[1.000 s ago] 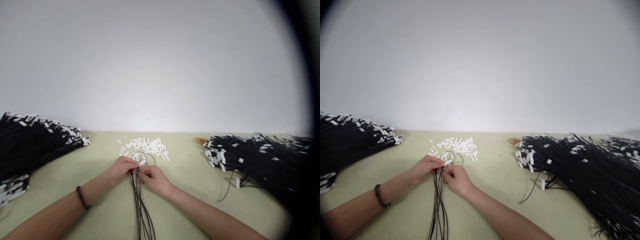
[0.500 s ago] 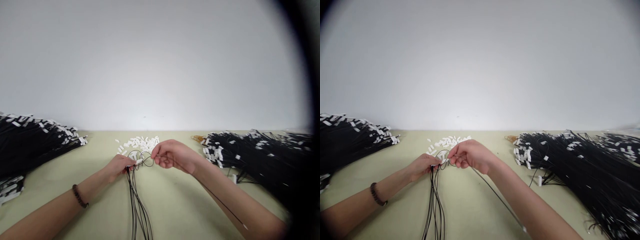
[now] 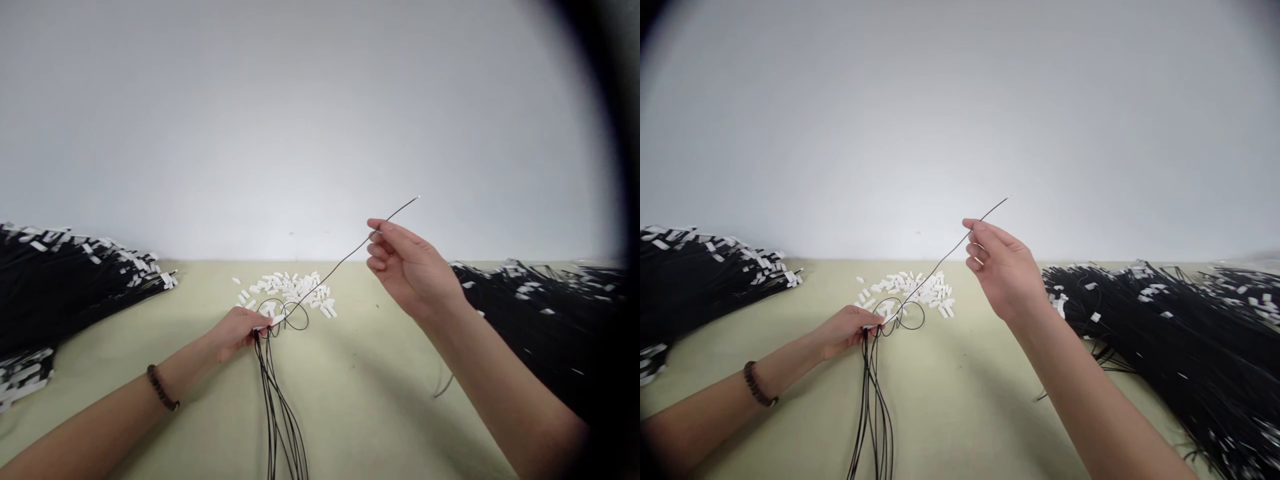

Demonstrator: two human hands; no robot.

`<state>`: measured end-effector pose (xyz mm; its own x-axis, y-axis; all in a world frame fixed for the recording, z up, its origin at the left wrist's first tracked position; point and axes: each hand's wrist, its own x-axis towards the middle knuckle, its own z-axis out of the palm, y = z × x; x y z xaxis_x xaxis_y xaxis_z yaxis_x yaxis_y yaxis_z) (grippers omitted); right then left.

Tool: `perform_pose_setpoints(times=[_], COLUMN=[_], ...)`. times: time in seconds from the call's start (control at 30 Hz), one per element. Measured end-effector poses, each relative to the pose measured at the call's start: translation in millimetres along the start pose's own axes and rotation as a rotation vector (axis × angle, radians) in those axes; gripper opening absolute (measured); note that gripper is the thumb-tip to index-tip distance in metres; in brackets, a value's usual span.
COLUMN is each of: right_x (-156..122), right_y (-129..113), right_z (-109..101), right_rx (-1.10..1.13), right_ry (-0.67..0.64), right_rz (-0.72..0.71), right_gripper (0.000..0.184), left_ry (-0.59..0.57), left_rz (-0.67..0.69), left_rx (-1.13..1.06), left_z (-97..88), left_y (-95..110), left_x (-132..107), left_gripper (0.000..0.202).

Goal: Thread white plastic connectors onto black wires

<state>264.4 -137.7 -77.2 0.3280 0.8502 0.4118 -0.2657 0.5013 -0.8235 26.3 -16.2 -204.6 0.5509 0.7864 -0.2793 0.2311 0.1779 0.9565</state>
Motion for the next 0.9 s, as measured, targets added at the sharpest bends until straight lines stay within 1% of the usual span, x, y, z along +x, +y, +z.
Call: perform_pose_setpoints(times=[0.07,0.13,0.2,0.23,0.3,0.33,0.37,0.43,0.5,0.53,0.6,0.77,0.9], right_x=[1.8,3.8,4.3,3.2,-2.9,-8.1,-14.4,-28.9,-42.2,-47.2,-53.3,-53.7,-53.3], right_y=[-0.8,1.0,11.2,20.9,49.5,67.2,85.7,120.3,145.0,152.6,159.8,161.8,165.2], right_z=[-1.9,-4.0,-5.1,-4.8,-2.8,-1.1,0.8,4.5,7.0,7.4,6.9,2.8,1.6], right_rx=[-0.001,-0.052,-0.244,-0.394,-0.719,-0.851,-0.924,-0.995,-1.039,-1.049,-1.057,-1.054,-1.051], right_ry=[0.009,0.002,-0.003,-0.024,-0.106,-0.192,-0.235,-0.302,-0.339,-0.344,-0.335,-0.345,-0.356], right_rz=[-0.010,-0.018,-0.046,-0.052,-0.043,-0.020,-0.030,-0.092,-0.164,-0.187,-0.200,-0.152,-0.142], right_gripper=[0.016,0.016,0.018,0.018,0.018,0.019,0.019,0.017,0.015,0.014,0.014,0.013,0.013], left_ry=[0.005,0.015,0.034,0.048,0.076,0.088,0.095,0.101,0.099,0.098,0.096,0.093,0.098], left_rz=[-0.003,-0.006,0.000,0.004,0.015,0.018,0.021,0.022,0.017,0.014,0.011,0.010,0.011], left_rx=[-0.012,-0.016,-0.025,-0.032,-0.046,-0.052,-0.058,-0.073,-0.088,-0.093,-0.096,-0.098,-0.096], left_z=[0.1,0.6,1.5,2.0,3.0,3.4,3.7,3.9,3.7,3.6,3.4,4.5,5.6], left_y=[0.2,0.1,-0.3,-0.6,-1.3,-1.6,-1.7,-1.6,-1.1,-0.7,0.1,2.3,3.2], left_x=[0.1,0.0,-0.1,-0.1,0.0,0.1,0.2,0.3,0.5,0.6,0.6,-1.3,-3.2], left_gripper=[0.034,0.034,0.033,0.033,0.033,0.033,0.033,0.032,0.032,0.032,0.032,0.032,0.033])
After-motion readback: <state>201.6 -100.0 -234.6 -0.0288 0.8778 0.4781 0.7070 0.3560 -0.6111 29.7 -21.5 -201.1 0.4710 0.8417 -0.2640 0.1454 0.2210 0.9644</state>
